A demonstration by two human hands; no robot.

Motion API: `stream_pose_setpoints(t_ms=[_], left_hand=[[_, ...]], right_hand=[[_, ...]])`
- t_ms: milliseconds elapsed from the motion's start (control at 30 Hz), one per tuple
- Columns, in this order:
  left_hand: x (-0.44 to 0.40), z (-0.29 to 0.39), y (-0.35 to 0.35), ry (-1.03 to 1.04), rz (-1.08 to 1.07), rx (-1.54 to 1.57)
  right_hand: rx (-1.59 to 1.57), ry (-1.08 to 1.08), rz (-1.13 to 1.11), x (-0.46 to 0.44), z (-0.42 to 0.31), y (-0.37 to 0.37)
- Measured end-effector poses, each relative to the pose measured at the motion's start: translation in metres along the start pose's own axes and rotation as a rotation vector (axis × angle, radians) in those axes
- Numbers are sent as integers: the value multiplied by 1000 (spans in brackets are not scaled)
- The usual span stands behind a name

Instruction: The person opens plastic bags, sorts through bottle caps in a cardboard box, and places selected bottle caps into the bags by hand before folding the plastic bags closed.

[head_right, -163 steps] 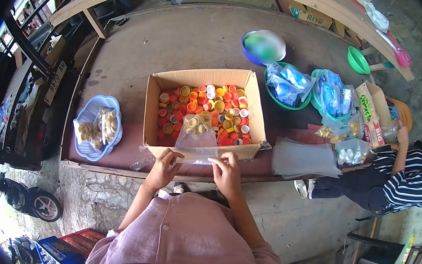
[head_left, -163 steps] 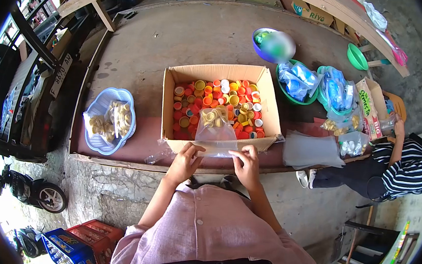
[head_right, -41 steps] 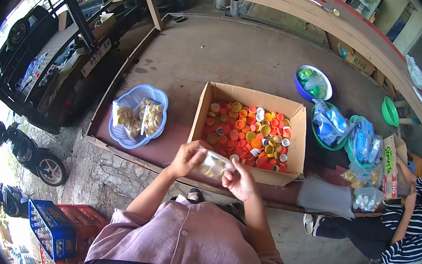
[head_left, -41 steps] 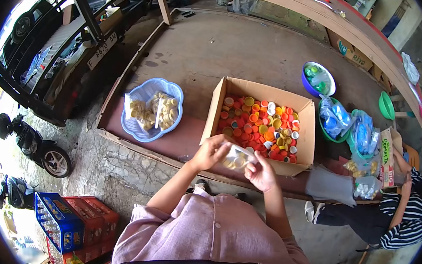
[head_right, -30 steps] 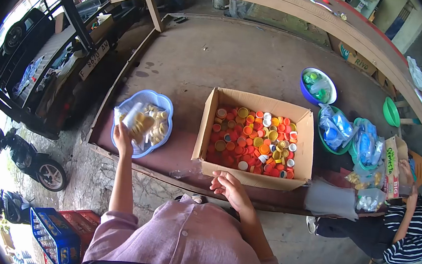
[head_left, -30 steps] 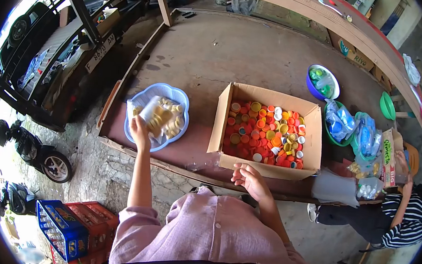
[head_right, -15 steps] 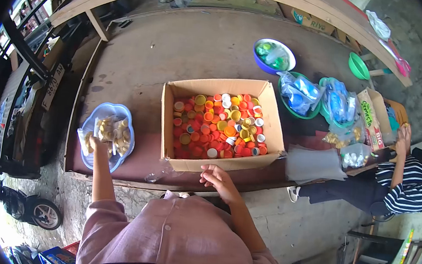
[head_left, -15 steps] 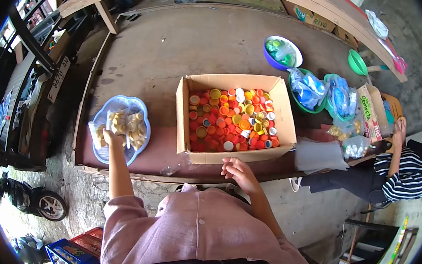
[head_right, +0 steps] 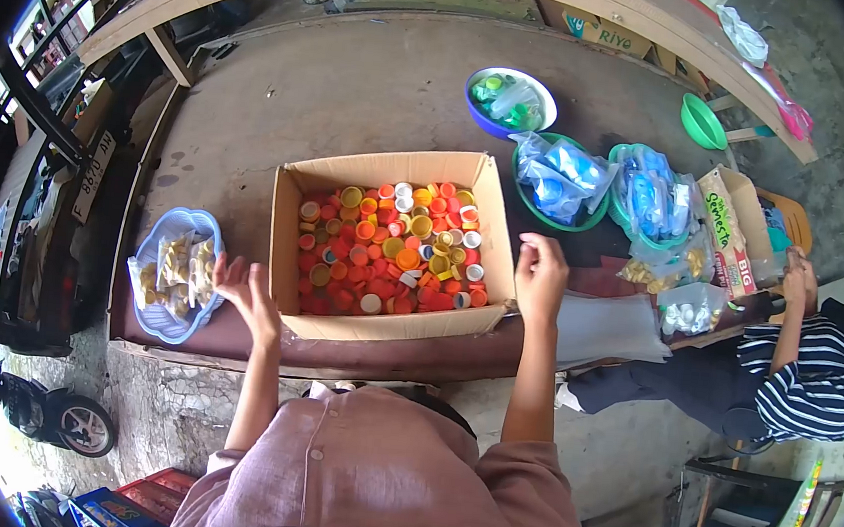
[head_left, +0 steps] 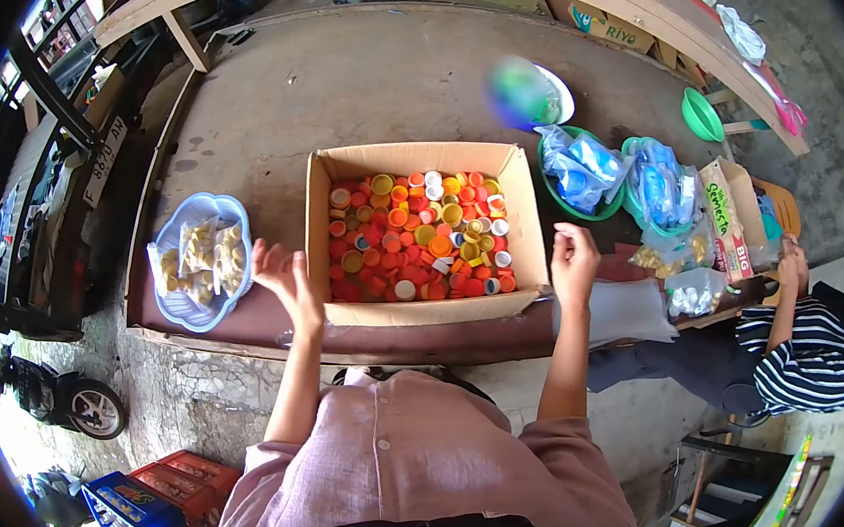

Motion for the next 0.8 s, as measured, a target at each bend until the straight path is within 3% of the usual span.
stream_pose_setpoints(t_ms=[100,167,233,333,467,533,667,733,800], left_hand=[[24,6,38,7,-212,144],[30,-1,57,41,-286,92],[34,-1,75,-101,-364,164],[37,-5,94,-145,-404,171],[27,-24,90,-625,-480,290],[24,-28,85,-726,-443,338],[24,-27,82,-713,-414,378],[25,-27,82,-701,-427,382],[25,-29,82,-690,-447,377]], right_hand=[[73,173,123,16,52,-23],[496,259,-6,50,92,-32],[622,495,-337,84,127,-32],[548,469,-461,108,145,-30],[267,424,-448,121,191,-24],[158,396,-412,118,187,-24],[294,205,-333,105,154,-31],[85,290,-443,109,171,-26],[61,227,-426,109,184,-27]])
Point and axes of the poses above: each hand's wrist, its own x-axis away from the middle knuckle, its own y-axis out of the palm, z = x × y, the point moved 1 cm from there along -x, towards the middle knuckle, and after that the axes turned 6 degrees about -z, right-handed, at the moved point
